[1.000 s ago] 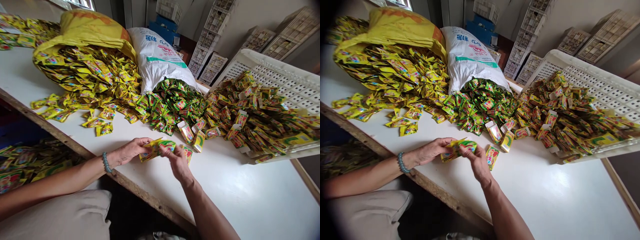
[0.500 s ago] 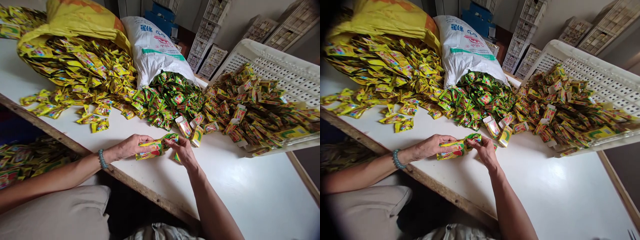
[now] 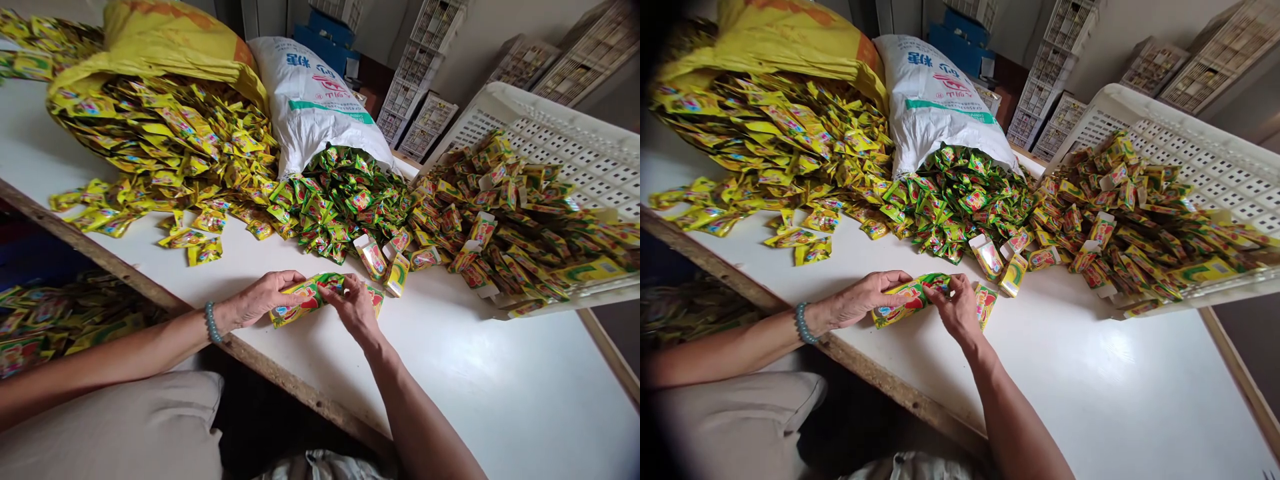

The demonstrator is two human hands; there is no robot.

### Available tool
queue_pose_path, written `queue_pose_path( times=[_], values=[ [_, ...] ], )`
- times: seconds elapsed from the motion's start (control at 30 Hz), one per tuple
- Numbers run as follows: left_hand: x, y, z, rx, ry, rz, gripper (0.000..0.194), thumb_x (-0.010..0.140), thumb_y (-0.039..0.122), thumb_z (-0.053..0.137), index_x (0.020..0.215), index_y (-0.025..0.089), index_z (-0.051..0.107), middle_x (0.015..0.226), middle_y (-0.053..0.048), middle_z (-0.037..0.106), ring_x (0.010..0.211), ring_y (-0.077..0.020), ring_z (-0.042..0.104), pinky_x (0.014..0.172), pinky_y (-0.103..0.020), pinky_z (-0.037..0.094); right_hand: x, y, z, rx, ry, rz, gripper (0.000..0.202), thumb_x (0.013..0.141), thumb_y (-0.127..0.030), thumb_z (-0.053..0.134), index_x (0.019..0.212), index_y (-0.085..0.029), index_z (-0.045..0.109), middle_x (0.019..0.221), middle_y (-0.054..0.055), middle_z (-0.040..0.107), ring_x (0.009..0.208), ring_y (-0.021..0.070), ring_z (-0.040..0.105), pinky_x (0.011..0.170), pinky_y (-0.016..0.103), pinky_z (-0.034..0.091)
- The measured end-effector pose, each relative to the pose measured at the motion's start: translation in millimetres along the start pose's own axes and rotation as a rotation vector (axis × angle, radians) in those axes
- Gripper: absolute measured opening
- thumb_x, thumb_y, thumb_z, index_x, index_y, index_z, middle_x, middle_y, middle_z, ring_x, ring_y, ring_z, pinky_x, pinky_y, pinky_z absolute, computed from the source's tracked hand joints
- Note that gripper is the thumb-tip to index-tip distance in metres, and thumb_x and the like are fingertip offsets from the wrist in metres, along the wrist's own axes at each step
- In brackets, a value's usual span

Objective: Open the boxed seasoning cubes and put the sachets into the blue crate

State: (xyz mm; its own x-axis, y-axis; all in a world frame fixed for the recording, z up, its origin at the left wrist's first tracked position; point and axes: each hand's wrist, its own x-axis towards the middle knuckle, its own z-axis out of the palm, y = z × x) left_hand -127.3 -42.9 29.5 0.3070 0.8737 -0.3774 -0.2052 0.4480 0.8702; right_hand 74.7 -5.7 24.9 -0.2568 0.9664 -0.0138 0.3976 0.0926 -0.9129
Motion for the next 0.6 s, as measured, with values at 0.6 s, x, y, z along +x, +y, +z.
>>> queue_pose_path(
  times=[0.6],
  values=[
    [-0.3,6.5,1.8,0.189,-0.004,0.053,0.04,0.063,0.029,0.083,0.097,0.015,0.068,0.099,-0.005,0.073,0.087,-0.019,0.066,0.08,-0.031,0.05,-5.4,-11.1,6.2,-0.174,-0.002,-0.115,0.029,0.081,-0.039,0.067,0.059,-0.021,0.063,0.114,0.006,0.062,0.11,0.0269,0.047,0.097,0.043,0.037]
  ],
)
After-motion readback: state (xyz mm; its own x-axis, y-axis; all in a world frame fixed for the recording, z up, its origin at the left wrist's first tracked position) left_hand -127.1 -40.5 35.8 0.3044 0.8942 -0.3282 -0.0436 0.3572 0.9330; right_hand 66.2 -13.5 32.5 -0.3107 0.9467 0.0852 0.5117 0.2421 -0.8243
